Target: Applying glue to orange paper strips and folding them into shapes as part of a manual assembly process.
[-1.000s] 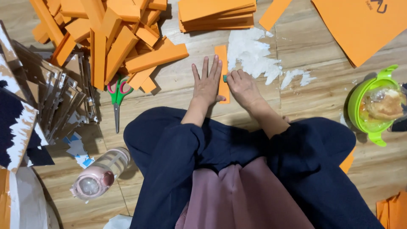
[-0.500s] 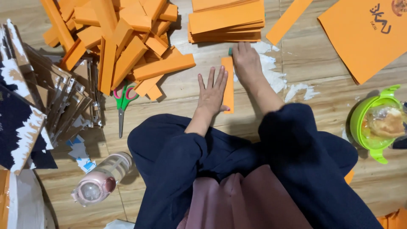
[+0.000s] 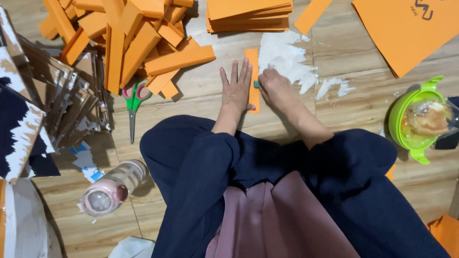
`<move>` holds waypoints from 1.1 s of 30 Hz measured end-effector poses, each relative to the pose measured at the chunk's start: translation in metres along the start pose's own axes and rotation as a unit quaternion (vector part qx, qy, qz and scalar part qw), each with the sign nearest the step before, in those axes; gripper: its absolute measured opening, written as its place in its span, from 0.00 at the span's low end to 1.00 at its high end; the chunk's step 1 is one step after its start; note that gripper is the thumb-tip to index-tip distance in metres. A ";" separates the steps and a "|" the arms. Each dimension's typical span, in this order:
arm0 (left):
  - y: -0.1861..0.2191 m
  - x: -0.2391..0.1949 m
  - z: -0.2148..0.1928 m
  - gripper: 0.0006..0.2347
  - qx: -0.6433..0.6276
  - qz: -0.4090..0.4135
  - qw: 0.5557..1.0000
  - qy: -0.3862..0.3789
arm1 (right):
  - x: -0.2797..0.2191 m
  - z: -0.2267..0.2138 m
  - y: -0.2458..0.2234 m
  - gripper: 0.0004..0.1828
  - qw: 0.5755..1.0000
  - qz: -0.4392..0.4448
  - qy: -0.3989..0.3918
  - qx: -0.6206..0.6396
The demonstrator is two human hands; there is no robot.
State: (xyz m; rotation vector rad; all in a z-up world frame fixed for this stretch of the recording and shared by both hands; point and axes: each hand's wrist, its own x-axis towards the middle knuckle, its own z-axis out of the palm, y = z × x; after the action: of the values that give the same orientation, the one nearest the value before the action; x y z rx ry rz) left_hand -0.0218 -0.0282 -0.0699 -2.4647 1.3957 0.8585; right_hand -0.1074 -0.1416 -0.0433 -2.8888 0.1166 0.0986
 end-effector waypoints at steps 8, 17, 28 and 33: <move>0.006 0.003 -0.001 0.50 0.004 -0.017 1.000 -0.010 | -0.042 0.002 -0.020 0.07 0.999 -0.036 -0.028 -0.023; 0.006 0.012 0.005 0.54 0.014 -0.017 1.000 -0.002 | -0.062 -0.015 -0.039 0.06 0.999 -0.044 -0.016 -0.003; 0.004 0.010 0.004 0.59 0.034 -0.002 0.999 0.006 | -0.082 -0.034 -0.054 0.05 0.979 0.096 -0.017 0.181; 0.003 0.010 0.004 0.57 0.028 -0.003 1.000 0.001 | -0.067 -0.007 -0.048 0.03 0.997 0.006 0.074 0.018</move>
State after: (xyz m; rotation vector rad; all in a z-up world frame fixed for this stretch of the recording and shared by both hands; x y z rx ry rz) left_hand -0.0222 -0.0353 -0.0785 -2.4283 1.3918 0.8054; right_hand -0.1694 -0.0925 -0.0194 -2.8573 0.1595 -0.1137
